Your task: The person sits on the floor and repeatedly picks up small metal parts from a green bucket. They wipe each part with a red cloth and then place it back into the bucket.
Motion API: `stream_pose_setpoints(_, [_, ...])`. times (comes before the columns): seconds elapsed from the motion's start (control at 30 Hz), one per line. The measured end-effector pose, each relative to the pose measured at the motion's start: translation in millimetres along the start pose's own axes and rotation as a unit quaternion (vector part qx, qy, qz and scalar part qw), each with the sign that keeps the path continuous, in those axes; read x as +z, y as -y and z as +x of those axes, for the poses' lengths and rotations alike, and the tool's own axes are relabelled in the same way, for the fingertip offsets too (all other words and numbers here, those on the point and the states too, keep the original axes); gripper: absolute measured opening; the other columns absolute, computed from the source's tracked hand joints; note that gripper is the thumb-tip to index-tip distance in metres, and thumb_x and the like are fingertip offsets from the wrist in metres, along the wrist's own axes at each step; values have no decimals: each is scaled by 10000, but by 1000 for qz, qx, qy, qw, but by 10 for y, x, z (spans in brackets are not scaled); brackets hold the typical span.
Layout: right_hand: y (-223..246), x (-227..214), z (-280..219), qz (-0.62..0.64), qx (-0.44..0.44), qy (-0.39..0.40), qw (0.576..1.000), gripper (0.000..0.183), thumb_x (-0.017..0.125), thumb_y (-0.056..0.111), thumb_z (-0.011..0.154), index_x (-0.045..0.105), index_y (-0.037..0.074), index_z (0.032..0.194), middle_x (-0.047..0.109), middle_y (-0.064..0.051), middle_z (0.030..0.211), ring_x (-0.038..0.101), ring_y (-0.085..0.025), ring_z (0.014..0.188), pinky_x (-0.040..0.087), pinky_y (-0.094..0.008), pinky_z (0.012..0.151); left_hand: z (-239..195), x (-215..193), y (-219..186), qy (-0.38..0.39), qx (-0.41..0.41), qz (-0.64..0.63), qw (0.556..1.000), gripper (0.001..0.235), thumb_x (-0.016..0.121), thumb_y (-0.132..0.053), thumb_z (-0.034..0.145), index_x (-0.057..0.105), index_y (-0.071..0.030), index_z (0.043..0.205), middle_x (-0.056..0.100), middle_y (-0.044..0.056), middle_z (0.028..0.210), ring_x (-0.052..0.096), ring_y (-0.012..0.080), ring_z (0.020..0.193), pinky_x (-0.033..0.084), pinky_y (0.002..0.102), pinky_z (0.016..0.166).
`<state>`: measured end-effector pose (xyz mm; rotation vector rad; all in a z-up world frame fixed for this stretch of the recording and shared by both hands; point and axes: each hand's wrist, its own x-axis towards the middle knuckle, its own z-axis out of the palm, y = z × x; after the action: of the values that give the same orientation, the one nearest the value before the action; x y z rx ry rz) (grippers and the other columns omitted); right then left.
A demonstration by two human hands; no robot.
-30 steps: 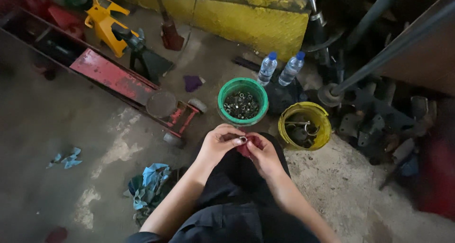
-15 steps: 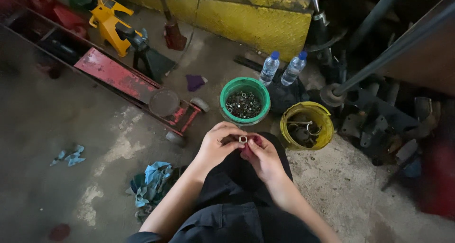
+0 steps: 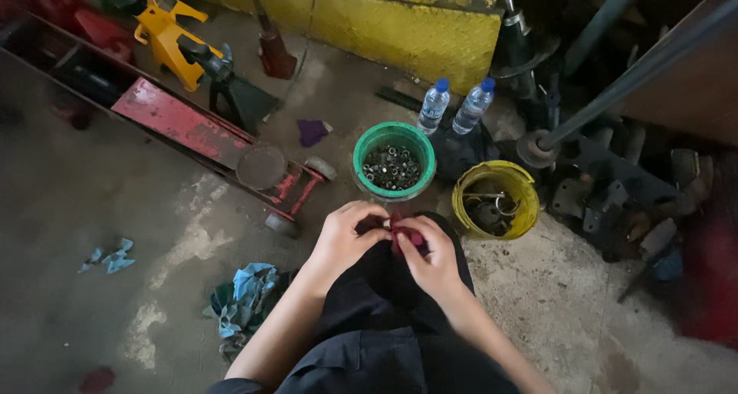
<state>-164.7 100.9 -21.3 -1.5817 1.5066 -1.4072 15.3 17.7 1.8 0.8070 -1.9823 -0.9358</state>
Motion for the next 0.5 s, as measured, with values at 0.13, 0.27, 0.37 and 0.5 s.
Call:
stream_pose_setpoints(0.13, [-6,-65,12,30,23,38,999,213,702,11,908,731,36,1118,692,-83,949,654,-174,798,520,-266,724,-40,33,111,-11,-12,-24,1000,287,866,-69,728,745,-2,979,748,88,956,720,177,919,581,326,814])
stream_pose_setpoints(0.27, [-46,-147,42,-3,-71,65,995,316,704,-5,884,703,69,1191,691,-92,1052,679,-240,887,541,-293,781,-143,170,341,12,-165,-249,954,242,786,-36,830,726,40,1052,746,79,971,711,160,923,570,298,840])
stream_pose_setpoints(0.37, [8,-261,75,-90,-167,76,979,450,698,-21,805,697,130,1228,689,-90,1112,679,-303,952,548,-363,827,-189,200,448,34,-238,-350,905,188,753,-45,888,720,60,1041,747,81,916,705,151,858,582,288,802])
stream_pose_setpoints(0.5, [21,-355,109,-226,-219,99,944,607,726,-12,710,716,238,1263,681,-68,1104,650,-337,926,537,-449,810,-209,205,597,69,-288,-409,863,168,722,-85,958,715,76,1007,742,100,837,709,175,754,588,303,716])
